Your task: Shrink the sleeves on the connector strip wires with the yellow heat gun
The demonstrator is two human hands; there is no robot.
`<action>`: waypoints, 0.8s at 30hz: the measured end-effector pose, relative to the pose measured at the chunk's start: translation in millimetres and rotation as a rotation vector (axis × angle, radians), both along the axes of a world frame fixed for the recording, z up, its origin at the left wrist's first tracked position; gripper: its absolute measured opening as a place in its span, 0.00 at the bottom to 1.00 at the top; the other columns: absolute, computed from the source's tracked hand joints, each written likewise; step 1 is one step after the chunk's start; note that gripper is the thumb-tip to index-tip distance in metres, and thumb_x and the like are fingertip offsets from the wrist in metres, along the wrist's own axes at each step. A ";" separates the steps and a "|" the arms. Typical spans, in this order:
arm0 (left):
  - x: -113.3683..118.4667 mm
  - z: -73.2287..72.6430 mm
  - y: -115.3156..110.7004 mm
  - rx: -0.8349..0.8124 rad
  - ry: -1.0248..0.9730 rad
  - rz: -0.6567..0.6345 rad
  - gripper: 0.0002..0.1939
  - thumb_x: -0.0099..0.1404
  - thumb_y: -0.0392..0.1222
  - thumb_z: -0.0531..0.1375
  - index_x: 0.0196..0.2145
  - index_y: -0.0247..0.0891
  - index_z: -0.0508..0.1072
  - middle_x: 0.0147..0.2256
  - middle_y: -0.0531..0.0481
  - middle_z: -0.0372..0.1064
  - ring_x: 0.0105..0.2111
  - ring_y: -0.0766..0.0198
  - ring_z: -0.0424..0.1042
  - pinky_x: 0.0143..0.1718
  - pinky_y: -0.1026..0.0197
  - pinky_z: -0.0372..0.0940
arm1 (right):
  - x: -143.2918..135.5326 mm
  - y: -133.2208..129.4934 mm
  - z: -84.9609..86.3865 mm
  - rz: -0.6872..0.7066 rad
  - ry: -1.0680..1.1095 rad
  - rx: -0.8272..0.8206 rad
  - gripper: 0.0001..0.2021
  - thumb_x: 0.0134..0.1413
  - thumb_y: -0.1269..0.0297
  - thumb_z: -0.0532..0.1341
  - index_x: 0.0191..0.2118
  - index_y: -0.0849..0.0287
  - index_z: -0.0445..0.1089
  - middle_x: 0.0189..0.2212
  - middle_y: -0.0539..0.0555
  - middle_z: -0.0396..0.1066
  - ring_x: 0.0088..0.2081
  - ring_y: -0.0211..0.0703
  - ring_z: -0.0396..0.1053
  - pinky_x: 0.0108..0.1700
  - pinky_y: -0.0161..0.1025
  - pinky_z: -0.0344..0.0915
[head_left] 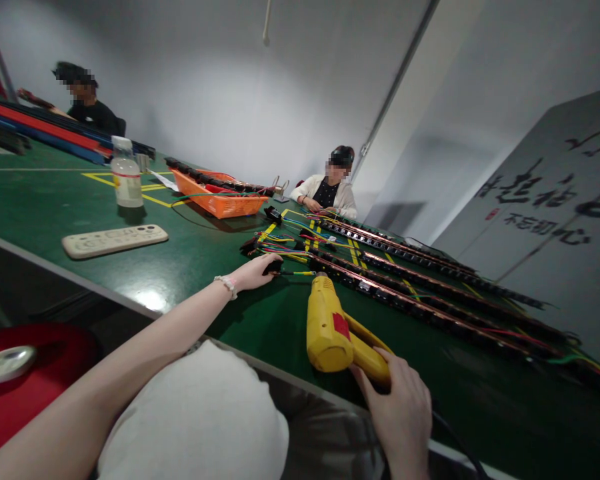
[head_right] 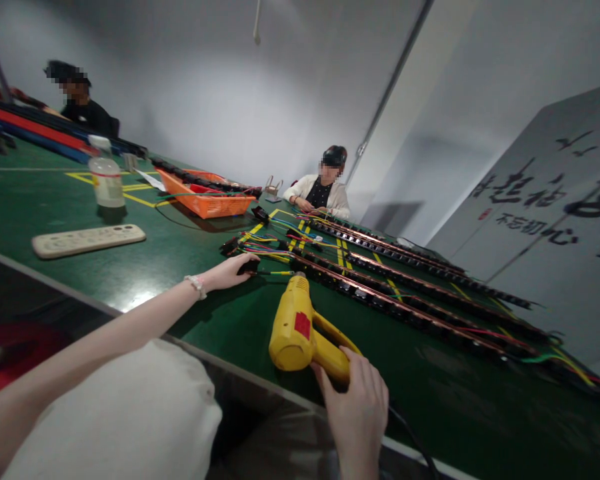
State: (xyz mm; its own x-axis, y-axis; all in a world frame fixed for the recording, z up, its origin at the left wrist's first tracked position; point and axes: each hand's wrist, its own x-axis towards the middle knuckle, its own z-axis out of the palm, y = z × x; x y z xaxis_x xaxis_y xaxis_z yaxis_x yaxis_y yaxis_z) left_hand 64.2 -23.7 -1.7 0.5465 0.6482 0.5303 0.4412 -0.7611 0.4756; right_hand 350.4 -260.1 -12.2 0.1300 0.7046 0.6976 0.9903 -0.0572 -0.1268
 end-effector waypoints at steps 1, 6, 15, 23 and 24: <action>0.0 0.2 -0.2 -0.001 -0.002 -0.003 0.23 0.57 0.35 0.54 0.51 0.37 0.62 0.49 0.43 0.65 0.50 0.56 0.66 0.53 0.53 0.61 | -1.4 -0.7 -0.4 -0.008 -0.007 0.006 0.33 0.49 0.33 0.49 0.44 0.59 0.65 0.38 0.57 0.70 0.41 0.50 0.65 0.41 0.44 0.58; 0.3 1.0 -1.7 -0.003 -0.005 0.006 0.23 0.56 0.34 0.54 0.51 0.37 0.63 0.49 0.44 0.66 0.50 0.56 0.66 0.53 0.53 0.61 | -12.0 -6.8 -0.3 -0.055 -0.065 0.054 0.32 0.51 0.34 0.48 0.43 0.60 0.65 0.36 0.57 0.69 0.39 0.50 0.65 0.41 0.44 0.57; 1.2 -4.1 1.3 0.019 0.021 0.080 0.27 0.58 0.35 0.54 0.56 0.39 0.58 0.54 0.42 0.62 0.53 0.54 0.64 0.55 0.51 0.59 | -29.2 -15.1 0.0 -0.114 -0.144 0.127 0.31 0.53 0.37 0.47 0.43 0.63 0.66 0.34 0.59 0.69 0.38 0.51 0.65 0.42 0.45 0.57; 3.1 -0.7 -2.7 0.080 0.005 0.102 0.29 0.58 0.34 0.54 0.58 0.39 0.56 0.55 0.43 0.60 0.55 0.55 0.62 0.57 0.52 0.58 | -43.5 -10.0 -1.3 -0.045 -0.109 0.128 0.29 0.51 0.38 0.52 0.43 0.62 0.65 0.35 0.57 0.69 0.39 0.50 0.65 0.44 0.45 0.57; 3.0 -0.3 -3.1 0.076 0.010 0.094 0.28 0.59 0.34 0.54 0.57 0.40 0.58 0.54 0.43 0.61 0.54 0.55 0.62 0.56 0.52 0.58 | -46.1 -9.7 -1.5 -0.033 -0.103 0.125 0.29 0.51 0.38 0.53 0.43 0.62 0.65 0.35 0.57 0.69 0.39 0.49 0.65 0.44 0.44 0.57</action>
